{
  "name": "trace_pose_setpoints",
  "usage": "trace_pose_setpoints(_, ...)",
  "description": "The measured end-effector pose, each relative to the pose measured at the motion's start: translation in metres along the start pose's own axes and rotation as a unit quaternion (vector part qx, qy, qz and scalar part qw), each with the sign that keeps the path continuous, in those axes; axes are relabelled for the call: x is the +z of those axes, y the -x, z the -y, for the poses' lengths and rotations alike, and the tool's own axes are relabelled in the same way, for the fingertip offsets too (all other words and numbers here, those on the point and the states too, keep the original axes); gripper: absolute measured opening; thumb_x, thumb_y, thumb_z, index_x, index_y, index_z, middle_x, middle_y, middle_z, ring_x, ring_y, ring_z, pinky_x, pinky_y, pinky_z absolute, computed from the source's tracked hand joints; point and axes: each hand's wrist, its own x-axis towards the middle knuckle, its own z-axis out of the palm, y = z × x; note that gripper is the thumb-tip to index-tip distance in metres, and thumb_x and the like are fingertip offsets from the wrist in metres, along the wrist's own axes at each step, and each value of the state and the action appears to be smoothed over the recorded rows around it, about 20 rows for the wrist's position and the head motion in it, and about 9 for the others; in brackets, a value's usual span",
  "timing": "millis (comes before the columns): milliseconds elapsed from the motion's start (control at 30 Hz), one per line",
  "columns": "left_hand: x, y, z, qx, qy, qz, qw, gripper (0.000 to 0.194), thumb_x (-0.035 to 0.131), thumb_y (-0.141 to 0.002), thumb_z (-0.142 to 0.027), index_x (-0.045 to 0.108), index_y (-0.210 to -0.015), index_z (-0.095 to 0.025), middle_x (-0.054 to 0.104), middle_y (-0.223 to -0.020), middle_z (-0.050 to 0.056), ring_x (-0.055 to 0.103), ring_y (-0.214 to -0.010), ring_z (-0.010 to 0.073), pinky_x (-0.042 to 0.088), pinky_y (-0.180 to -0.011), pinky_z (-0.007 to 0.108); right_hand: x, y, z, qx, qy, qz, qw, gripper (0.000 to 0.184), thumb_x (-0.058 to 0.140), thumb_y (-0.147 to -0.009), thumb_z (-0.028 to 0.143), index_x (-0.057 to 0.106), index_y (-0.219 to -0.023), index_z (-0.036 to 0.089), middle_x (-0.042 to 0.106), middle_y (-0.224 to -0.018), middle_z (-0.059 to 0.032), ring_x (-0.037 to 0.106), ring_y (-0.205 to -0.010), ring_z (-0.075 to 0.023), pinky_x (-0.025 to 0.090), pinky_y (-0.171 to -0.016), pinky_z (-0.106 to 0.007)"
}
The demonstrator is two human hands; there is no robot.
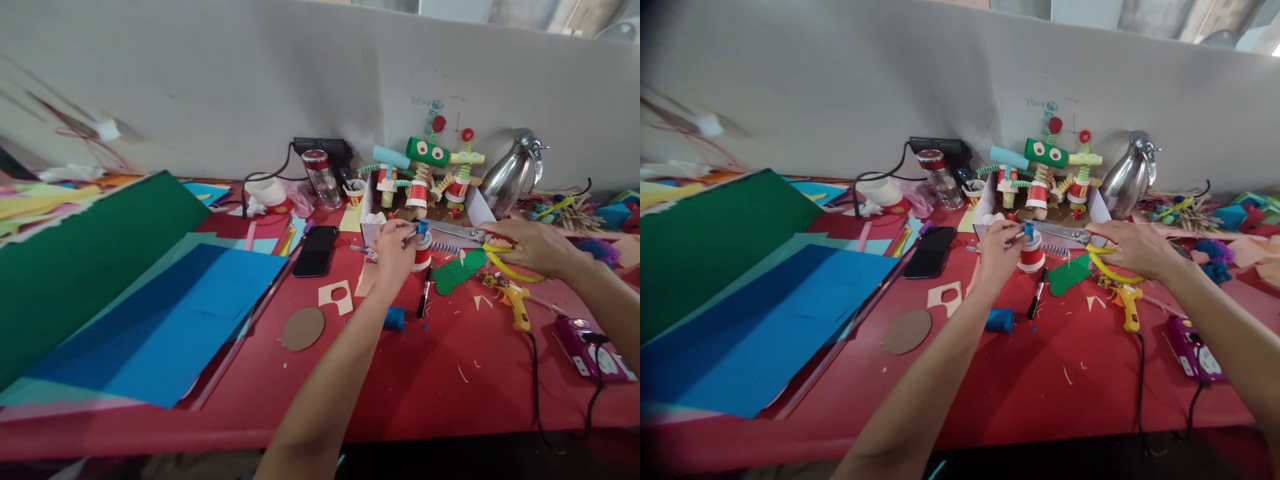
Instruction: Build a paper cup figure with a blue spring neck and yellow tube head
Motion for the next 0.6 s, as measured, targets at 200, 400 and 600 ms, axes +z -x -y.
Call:
trace_pose_setpoints(200,-0.0008,0.0,0.0007,-0.003,-0.005,0.006,1.0,0.011,0.068,-0.082,-0.015,0.075,-0.083,-0.023,0.068,-0.105,0.005,0.056,-0.106,0.0251,0.044,-0.094,0.045,0.0014,0.0024,-0.0012,-0.054,0.026,-0.008,0.998,0.052,0.046,-0.087,0.039,0.061,-0.132,0.018,0.07,-0.126,-0.0121,0.068,-0.11,-0.0294,0.054,-0.087,-0.042)
trace_pose_setpoints(400,0.0031,-0.0032,0.0059,-0.015,-0.004,0.009,1.0,0.009,0.069,-0.082,-0.017,0.075,-0.083,-0.023,0.066,-0.103,0.006,0.055,-0.108,0.0263,0.041,-0.095,0.047,0.0031,0.0032,-0.0023,-0.072,0.076,-0.027,0.994,0.048,0.044,-0.09,0.038,0.061,-0.131,0.02,0.071,-0.124,-0.0105,0.07,-0.106,-0.0273,0.053,-0.078,-0.037)
trace_pose_setpoints(600,0.0028,-0.0042,0.0069,-0.023,0.011,0.005,1.0,0.01,0.067,-0.082,-0.017,0.075,-0.082,-0.024,0.066,-0.102,0.006,0.055,-0.108,0.0262,0.04,-0.095,0.046,0.0021,0.0054,0.004,0.013,0.082,-0.045,0.996,0.054,0.043,-0.089,0.045,0.056,-0.134,0.02,0.069,-0.125,-0.0141,0.069,-0.101,-0.0324,0.051,-0.072,-0.041)
